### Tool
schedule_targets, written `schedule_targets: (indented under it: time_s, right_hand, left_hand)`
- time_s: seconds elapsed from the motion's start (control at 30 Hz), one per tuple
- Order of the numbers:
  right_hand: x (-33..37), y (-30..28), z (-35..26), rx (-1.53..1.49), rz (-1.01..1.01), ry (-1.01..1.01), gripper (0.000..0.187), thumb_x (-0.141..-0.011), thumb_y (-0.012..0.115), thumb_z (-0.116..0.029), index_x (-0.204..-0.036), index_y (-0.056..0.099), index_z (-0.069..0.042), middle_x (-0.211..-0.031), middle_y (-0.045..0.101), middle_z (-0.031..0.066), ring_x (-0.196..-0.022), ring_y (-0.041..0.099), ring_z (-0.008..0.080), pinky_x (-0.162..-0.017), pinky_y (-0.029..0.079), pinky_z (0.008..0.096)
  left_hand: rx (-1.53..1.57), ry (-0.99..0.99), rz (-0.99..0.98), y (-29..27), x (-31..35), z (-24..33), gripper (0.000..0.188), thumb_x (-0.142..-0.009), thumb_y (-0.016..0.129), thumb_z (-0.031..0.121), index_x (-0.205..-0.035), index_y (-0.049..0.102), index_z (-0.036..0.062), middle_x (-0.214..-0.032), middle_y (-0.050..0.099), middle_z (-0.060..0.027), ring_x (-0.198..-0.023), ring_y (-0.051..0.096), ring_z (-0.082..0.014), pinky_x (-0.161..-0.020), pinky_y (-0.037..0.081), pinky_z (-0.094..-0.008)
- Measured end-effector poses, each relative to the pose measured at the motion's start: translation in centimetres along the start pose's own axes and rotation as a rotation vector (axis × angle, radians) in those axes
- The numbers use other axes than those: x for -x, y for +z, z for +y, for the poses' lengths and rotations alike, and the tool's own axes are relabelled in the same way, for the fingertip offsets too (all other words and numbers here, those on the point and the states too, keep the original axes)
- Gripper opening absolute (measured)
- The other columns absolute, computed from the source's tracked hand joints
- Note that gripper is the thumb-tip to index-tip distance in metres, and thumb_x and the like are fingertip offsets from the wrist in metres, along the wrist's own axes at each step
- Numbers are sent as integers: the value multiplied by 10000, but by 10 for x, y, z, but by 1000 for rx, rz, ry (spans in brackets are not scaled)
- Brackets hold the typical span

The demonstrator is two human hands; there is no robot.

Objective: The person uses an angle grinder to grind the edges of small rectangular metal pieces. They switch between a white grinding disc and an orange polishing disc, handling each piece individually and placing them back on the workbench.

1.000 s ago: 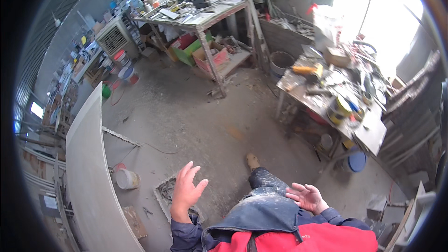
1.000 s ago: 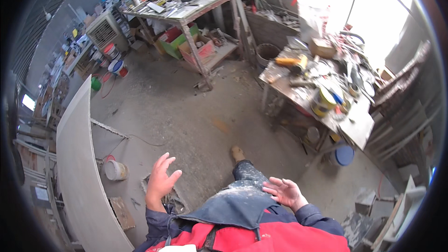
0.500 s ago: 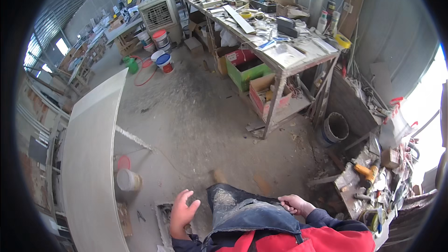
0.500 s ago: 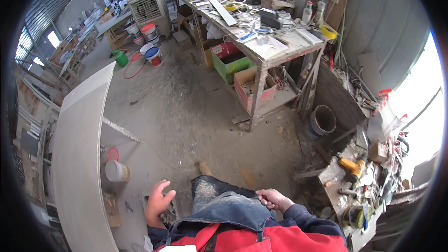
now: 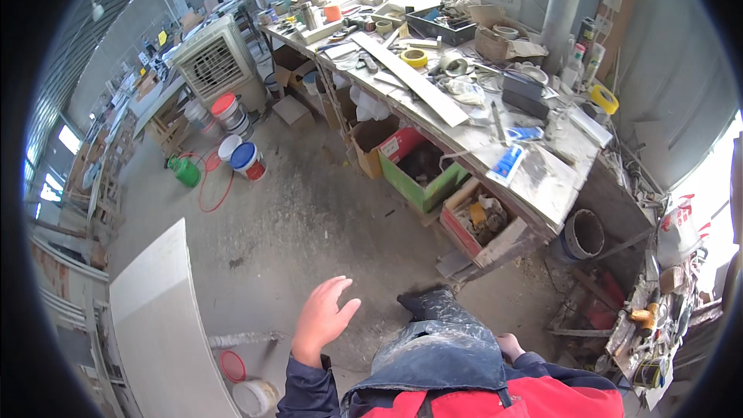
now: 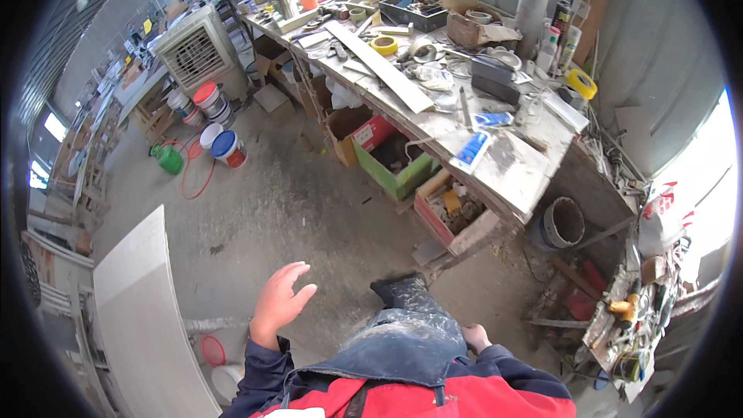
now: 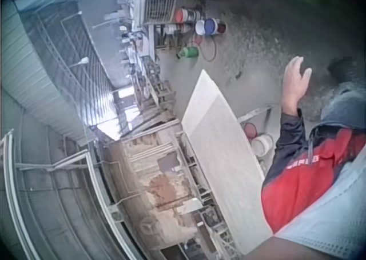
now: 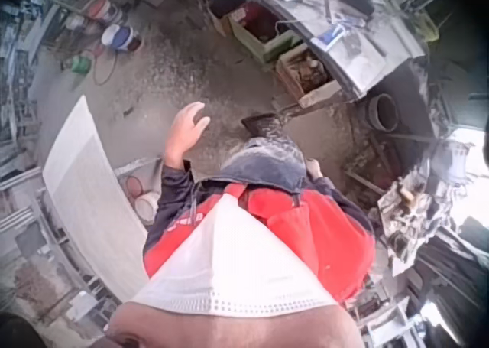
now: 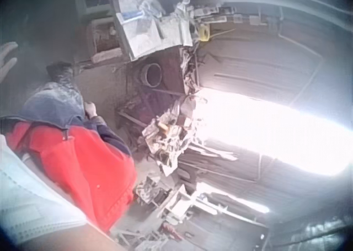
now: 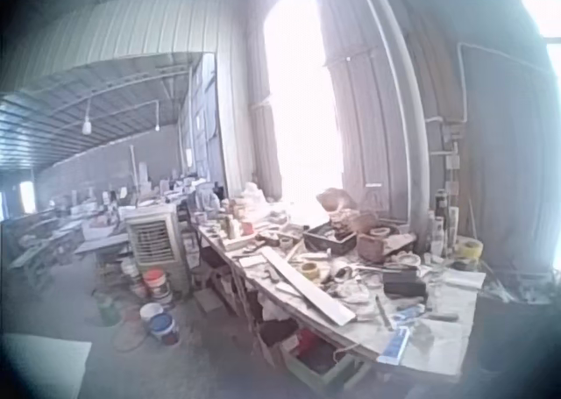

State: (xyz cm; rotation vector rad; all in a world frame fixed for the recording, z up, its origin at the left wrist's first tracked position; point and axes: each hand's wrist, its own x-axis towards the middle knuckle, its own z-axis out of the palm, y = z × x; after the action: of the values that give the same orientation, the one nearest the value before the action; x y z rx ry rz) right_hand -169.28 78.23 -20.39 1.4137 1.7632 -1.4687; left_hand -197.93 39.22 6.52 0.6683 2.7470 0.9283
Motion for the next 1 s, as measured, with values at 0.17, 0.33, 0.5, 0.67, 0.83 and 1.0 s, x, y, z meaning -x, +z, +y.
schedule_targets:
  time_s: [0.17, 0.33, 0.5, 0.67, 0.83, 1.0]
  right_hand:
    - [-186, 58, 27, 348, -82, -290, 344, -898, 749, -355, -926, 777, -14, -918, 771, 210, -849, 739, 341, -713, 546, 450]
    - [-283, 110, -69, 337, -264, -536, 369, -917, 676, -377, -882, 757, -19, -979, 750, 258, -959, 728, 433, -803, 558, 501]
    - [-301, 123, -217, 342, -90, -289, 368, -917, 675, -374, -900, 764, -18, -992, 746, 264, -968, 725, 438, -810, 558, 506]
    - [-328, 153, -262, 310, 103, -188, 368, -917, 675, -371, -919, 770, -16, -1005, 743, 269, -977, 721, 442, -818, 558, 511]
    - [-309, 238, -197, 322, 366, -19, 369, -916, 675, -369, -936, 776, -15, -1017, 740, 274, -984, 719, 445, -825, 558, 515]
    - [-250, 330, -365, 17, 323, 130, 371, -914, 677, -371, -947, 779, -16, -1020, 739, 276, -989, 719, 444, -827, 560, 515]
  left_hand:
    - [10, 68, -89, -16, -155, -56, 500, -926, 766, 309, -1334, 683, 33, -1432, 648, -202, -1356, 588, -368, -1140, 463, -436]
    - [-87, 20, -57, -88, -302, -95, 493, -921, 764, 306, -1322, 691, 28, -1411, 659, -211, -1346, 597, -371, -1144, 466, -438]
    - [-87, 53, 36, -159, -469, -125, 455, -913, 770, 227, -1296, 695, -7, -1360, 692, -195, -1308, 638, -336, -1125, 482, -413]
    - [-63, 136, 43, -203, -672, -181, 548, -905, 788, 274, -1350, 663, -20, -1359, 696, -183, -1270, 665, -311, -1082, 514, -406]
    - [-248, 302, -4, -178, -928, -220, 634, -865, 787, 414, -1289, 669, -43, -1273, 693, -273, -1219, 639, -436, -1051, 513, -479]
    - [-420, 195, -131, -175, -1058, -202, 802, -836, 820, 539, -1339, 606, -47, -1339, 669, -287, -1279, 624, -441, -1065, 515, -488]
